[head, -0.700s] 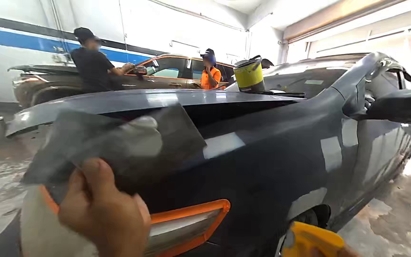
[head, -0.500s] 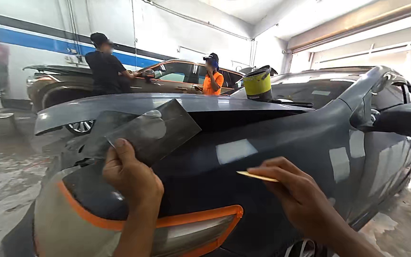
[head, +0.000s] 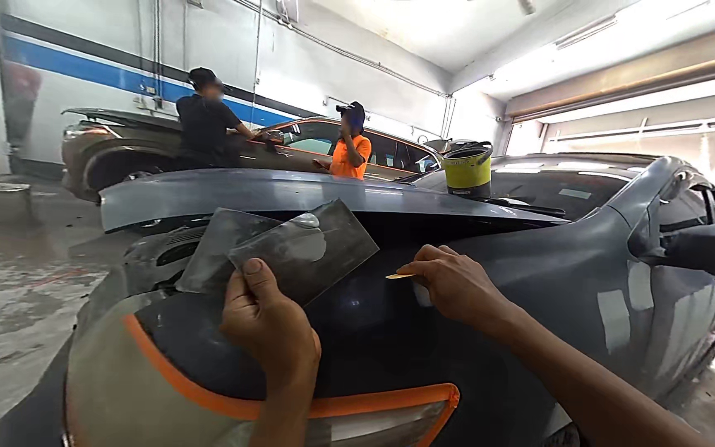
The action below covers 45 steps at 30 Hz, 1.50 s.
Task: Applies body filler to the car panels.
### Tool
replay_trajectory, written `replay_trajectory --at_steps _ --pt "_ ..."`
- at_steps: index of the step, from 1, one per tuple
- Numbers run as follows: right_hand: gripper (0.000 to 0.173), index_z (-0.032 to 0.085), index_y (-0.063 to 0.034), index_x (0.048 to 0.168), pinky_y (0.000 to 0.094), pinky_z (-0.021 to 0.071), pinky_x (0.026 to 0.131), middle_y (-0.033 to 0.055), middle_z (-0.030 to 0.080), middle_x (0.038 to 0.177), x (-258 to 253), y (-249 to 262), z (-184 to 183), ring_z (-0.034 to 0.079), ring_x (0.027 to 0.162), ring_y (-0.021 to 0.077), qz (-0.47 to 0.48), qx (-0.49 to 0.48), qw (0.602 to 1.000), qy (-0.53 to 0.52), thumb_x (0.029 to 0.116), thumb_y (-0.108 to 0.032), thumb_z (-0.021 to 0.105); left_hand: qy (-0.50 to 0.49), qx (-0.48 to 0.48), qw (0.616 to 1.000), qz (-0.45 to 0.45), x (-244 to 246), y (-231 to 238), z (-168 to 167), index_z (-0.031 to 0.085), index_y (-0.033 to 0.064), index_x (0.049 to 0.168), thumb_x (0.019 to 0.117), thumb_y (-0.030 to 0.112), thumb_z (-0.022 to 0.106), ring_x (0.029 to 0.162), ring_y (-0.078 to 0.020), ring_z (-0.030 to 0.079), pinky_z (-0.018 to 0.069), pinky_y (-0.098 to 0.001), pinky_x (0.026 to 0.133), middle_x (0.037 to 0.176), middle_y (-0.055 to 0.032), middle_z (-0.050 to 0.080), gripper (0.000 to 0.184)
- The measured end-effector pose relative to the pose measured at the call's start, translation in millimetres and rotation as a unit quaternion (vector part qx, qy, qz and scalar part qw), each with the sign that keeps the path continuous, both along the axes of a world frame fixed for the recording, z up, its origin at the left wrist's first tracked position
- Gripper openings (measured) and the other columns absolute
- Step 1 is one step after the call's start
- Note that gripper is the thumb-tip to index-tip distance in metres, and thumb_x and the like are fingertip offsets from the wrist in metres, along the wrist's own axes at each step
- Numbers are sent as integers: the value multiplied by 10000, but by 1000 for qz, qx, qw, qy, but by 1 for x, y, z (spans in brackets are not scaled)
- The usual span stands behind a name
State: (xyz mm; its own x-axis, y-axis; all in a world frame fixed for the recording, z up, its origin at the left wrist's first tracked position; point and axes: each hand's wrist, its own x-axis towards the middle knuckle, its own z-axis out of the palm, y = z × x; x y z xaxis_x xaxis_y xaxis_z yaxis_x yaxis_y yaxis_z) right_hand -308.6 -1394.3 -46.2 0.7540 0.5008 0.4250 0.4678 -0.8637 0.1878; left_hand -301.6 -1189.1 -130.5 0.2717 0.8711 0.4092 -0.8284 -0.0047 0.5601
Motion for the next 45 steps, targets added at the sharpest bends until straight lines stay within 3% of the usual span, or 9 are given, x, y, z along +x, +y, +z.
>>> replay_trajectory --at_steps 12,16,20,24,30,34,38,41,45 --pt "387 740 -359 1218 447 532 832 -43 689 1123 -42 -28 -15 640 1040 177 94 -8 995 26 1020 -124 505 19 9 1000 -4 0 1 -3 655 15 1086 1089 242 493 859 8 615 515 -205 824 902 32 623 279" --pt "290 765 -325 1146 391 546 780 -80 677 1037 -37 -34 10 639 962 110 73 26 997 13 1023 -161 559 18 7 1000 -1 0 0 -1 659 10 1111 1088 240 493 880 14 623 519 -194 828 928 28 639 285" --pt "301 754 -318 1214 397 548 802 -56 678 1085 -7 -28 1 637 1007 146 76 54 994 -57 1019 -160 588 20 5 1000 2 0 0 -1 660 6 1110 1087 223 496 881 18 622 513 -183 828 931 24 642 274" --pt "308 739 -332 1247 410 517 865 -40 666 1157 6 -11 -1 614 1080 169 31 23 999 -12 1029 -180 583 18 3 1000 10 0 0 0 658 -1 1098 1086 211 495 851 33 609 505 -165 794 910 31 630 268" --pt "287 736 -343 1227 423 521 818 -47 661 1168 3 9 0 610 1094 181 -14 6 999 36 1049 -225 545 13 -1 1000 5 -2 -1 1 655 5 1089 1085 201 493 850 39 612 508 -158 792 899 43 628 253" --pt "336 725 -353 1248 436 508 836 -42 662 1164 -17 2 -3 604 1096 184 35 -8 997 72 1049 -185 511 16 5 1000 5 -2 -1 1 653 10 1088 1087 209 492 856 37 611 505 -162 811 903 45 625 256" --pt "385 726 -364 1241 448 533 839 -24 681 1152 -32 -24 -23 634 1070 193 116 0 993 19 1021 -135 510 10 6 1000 3 0 0 0 653 -5 1096 1083 189 499 865 26 617 511 -171 815 911 29 632 248" --pt "395 736 -341 1227 477 542 845 -16 684 1162 -45 -38 -12 639 1083 204 119 -7 991 59 1007 -102 513 12 9 1000 -3 -1 0 0 647 -19 1122 1084 186 493 892 25 615 508 -172 836 940 17 635 259" --pt "300 741 -294 1187 371 551 843 -59 665 1078 -35 -61 6 631 1005 119 94 39 995 -7 1043 -161 514 17 18 1000 9 -1 -1 0 648 -14 1108 1084 192 492 889 37 614 506 -159 832 931 27 634 260"
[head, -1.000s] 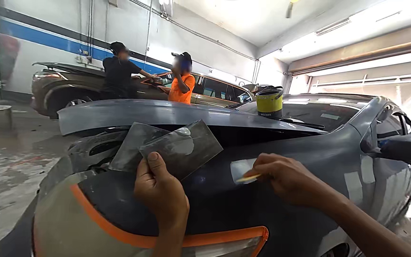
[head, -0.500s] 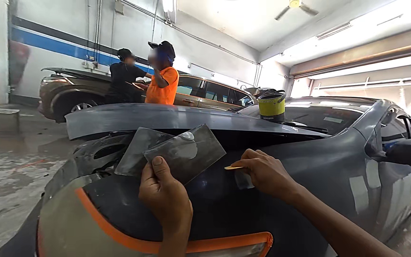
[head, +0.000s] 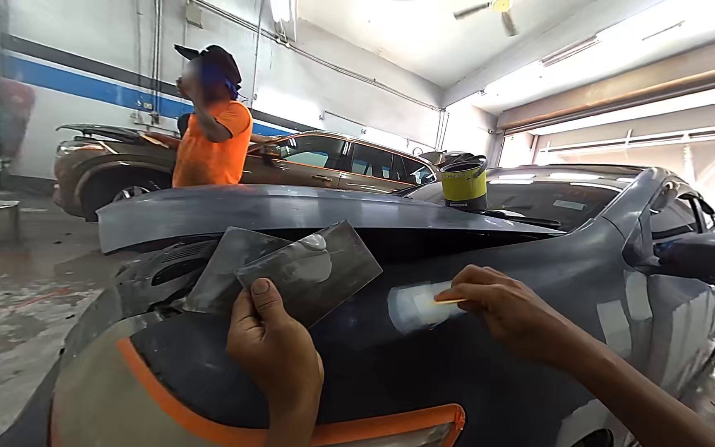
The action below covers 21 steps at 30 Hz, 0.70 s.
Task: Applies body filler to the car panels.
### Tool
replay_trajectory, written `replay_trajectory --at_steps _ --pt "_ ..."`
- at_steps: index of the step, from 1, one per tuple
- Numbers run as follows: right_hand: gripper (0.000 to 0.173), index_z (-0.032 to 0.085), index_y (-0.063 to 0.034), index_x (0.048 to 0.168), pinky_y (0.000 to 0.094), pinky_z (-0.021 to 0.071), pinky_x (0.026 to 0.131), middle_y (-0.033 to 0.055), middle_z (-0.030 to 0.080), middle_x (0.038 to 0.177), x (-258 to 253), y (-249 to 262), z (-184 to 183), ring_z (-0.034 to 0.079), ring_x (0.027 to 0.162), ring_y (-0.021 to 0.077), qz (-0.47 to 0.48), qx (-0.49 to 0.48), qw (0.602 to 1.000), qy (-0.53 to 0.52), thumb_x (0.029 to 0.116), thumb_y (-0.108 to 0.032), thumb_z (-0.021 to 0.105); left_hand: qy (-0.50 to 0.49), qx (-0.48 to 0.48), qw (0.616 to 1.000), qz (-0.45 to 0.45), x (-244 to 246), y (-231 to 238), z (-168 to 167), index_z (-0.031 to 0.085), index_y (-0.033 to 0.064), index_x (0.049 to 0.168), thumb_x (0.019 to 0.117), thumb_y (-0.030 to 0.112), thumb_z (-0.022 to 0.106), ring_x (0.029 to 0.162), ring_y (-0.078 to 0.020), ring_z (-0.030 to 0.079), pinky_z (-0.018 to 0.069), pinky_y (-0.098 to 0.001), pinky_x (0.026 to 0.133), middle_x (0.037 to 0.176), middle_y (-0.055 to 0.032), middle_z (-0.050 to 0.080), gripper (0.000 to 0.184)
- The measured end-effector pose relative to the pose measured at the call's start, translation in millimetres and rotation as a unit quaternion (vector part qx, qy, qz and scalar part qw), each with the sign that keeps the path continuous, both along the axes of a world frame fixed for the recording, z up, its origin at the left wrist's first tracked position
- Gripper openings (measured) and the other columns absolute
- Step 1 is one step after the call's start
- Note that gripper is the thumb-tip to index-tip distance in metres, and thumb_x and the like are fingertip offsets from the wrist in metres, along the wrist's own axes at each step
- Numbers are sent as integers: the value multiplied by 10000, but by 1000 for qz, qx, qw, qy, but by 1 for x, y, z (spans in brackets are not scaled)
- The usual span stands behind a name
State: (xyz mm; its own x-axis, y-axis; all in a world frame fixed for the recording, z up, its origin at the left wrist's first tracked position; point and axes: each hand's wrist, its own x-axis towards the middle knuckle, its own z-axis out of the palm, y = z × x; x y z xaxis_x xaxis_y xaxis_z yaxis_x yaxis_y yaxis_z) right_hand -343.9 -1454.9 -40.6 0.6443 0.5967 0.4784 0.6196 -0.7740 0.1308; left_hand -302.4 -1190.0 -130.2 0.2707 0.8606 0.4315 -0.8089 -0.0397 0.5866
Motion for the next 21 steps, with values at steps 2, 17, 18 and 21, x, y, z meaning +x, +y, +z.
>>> replay_trajectory --at_steps 2,17,18,21 --pt "324 740 -329 1213 372 547 830 -64 660 1085 15 -5 -4 627 1008 123 -8 24 998 -59 1029 -152 540 3 -1 1000 7 0 0 1 652 -11 1089 1083 191 497 875 49 611 503 -150 821 923 33 634 255" --pt "379 715 -359 1280 442 513 904 -23 649 1236 32 16 -2 596 1143 199 -83 -28 994 72 1048 -146 504 1 0 1000 13 1 0 0 643 -29 1089 1078 169 499 877 53 604 500 -150 825 920 34 623 244" --pt "400 714 -360 1284 452 508 900 -19 650 1234 26 13 -2 594 1140 203 -66 -32 994 83 1043 -127 495 1 0 1000 12 2 0 0 641 -31 1094 1077 167 499 883 52 605 501 -153 832 924 34 624 244" --pt "466 711 -369 1274 485 528 877 -1 657 1211 13 -4 -14 609 1129 221 2 -23 998 64 1007 -58 490 -4 2 1000 11 1 0 0 645 -27 1083 1079 169 498 870 51 610 506 -153 823 918 32 629 245"
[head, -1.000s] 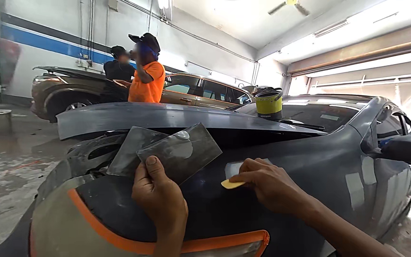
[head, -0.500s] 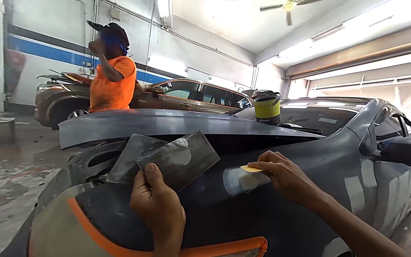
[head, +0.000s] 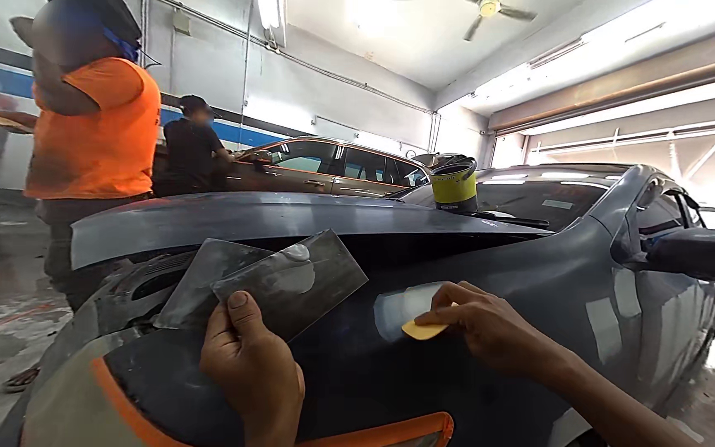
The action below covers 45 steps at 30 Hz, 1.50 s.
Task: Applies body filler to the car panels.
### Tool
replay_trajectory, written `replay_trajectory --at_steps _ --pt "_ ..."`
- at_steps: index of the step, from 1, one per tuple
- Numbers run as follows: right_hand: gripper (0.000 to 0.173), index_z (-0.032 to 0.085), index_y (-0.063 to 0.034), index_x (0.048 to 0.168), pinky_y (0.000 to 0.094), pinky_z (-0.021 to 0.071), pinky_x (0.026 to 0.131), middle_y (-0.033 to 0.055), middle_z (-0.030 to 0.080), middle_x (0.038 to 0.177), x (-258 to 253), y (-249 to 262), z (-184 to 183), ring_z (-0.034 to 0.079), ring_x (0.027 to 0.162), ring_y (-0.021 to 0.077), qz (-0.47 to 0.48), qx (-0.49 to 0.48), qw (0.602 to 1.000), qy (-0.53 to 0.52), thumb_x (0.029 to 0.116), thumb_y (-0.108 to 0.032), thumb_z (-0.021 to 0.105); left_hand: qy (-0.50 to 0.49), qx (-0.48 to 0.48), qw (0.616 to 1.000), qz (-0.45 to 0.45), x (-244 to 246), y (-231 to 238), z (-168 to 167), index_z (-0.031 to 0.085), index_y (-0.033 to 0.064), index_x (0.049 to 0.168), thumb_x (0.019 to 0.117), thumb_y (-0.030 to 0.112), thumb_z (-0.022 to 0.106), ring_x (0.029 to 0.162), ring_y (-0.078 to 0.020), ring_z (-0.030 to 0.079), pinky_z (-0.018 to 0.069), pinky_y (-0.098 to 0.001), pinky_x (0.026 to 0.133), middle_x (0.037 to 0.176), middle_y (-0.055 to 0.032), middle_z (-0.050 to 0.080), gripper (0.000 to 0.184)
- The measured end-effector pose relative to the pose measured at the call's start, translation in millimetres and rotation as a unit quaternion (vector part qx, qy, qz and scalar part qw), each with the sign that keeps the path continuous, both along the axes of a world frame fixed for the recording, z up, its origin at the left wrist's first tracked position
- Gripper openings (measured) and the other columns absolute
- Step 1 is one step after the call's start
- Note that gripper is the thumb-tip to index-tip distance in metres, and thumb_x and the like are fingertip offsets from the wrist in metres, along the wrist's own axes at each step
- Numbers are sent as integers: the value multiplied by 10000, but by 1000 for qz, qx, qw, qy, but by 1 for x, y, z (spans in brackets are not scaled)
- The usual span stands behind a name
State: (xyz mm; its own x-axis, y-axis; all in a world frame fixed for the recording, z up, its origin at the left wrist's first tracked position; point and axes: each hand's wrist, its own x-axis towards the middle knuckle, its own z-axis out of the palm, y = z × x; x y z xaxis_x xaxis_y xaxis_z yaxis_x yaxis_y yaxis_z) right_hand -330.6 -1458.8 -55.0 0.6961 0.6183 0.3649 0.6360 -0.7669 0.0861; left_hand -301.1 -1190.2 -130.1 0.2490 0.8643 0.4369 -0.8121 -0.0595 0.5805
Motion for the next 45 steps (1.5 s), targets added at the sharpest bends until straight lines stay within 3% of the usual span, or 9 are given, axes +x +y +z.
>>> replay_trajectory --at_steps 3,6,9,14,21,26,33,40,45 --pt "500 720 -376 1259 485 535 884 -2 666 1183 -12 -16 1 616 1120 219 22 4 1000 -4 983 -27 493 3 6 1000 3 0 0 -1 644 -42 1094 1076 168 501 870 53 606 504 -149 820 928 22 629 255" --pt "400 743 -337 1224 411 550 867 -37 677 1100 -14 -35 19 635 1030 131 -1 37 999 -18 1014 -98 501 12 9 1000 6 0 0 0 640 -54 1090 1079 173 493 858 51 596 495 -147 810 919 14 618 270" --pt "344 739 -379 1230 358 542 867 -92 664 1095 0 -43 19 619 1031 82 -45 94 991 -86 1036 -188 529 8 8 1000 4 0 1 0 640 -54 1103 1078 174 494 873 56 601 497 -144 819 932 14 627 272" --pt "363 721 -349 1283 416 535 890 -51 666 1173 26 -34 9 615 1106 143 -62 96 989 -91 1033 -169 529 7 9 1000 5 0 -1 1 641 -56 1097 1077 157 493 874 56 605 501 -144 824 932 13 630 261" --pt "376 695 -395 1312 432 539 814 -36 665 1196 24 -28 5 625 1084 185 -132 24 988 -74 1036 -205 525 8 9 1000 -1 0 0 0 633 -48 1110 1079 165 492 889 57 602 501 -151 843 951 20 625 258" --pt "405 706 -381 1290 431 537 893 -32 664 1157 -3 -64 16 622 1092 153 -73 10 997 -13 1037 -146 494 8 13 1000 1 0 0 -1 634 -45 1113 1076 165 500 889 63 598 498 -143 833 948 26 623 252" --pt "404 710 -383 1285 409 553 827 -37 658 1165 31 -58 12 626 1069 161 -81 58 987 -126 1016 -124 556 10 16 1000 10 -1 -1 0 636 -40 1072 1078 164 490 863 71 591 493 -134 809 914 38 611 251" --pt "400 728 -358 1254 436 530 835 -36 658 1185 31 -37 20 612 1104 182 -138 13 989 -51 1012 -97 546 11 18 1000 9 0 0 -1 634 -55 1100 1079 170 488 880 62 593 494 -145 835 939 23 617 268" --pt "422 715 -396 1268 442 530 850 -43 657 1180 1 -50 15 612 1093 168 -81 -6 997 -8 1032 -114 508 15 20 1000 10 0 0 0 631 -54 1098 1078 174 490 892 58 587 491 -152 842 952 19 610 269"
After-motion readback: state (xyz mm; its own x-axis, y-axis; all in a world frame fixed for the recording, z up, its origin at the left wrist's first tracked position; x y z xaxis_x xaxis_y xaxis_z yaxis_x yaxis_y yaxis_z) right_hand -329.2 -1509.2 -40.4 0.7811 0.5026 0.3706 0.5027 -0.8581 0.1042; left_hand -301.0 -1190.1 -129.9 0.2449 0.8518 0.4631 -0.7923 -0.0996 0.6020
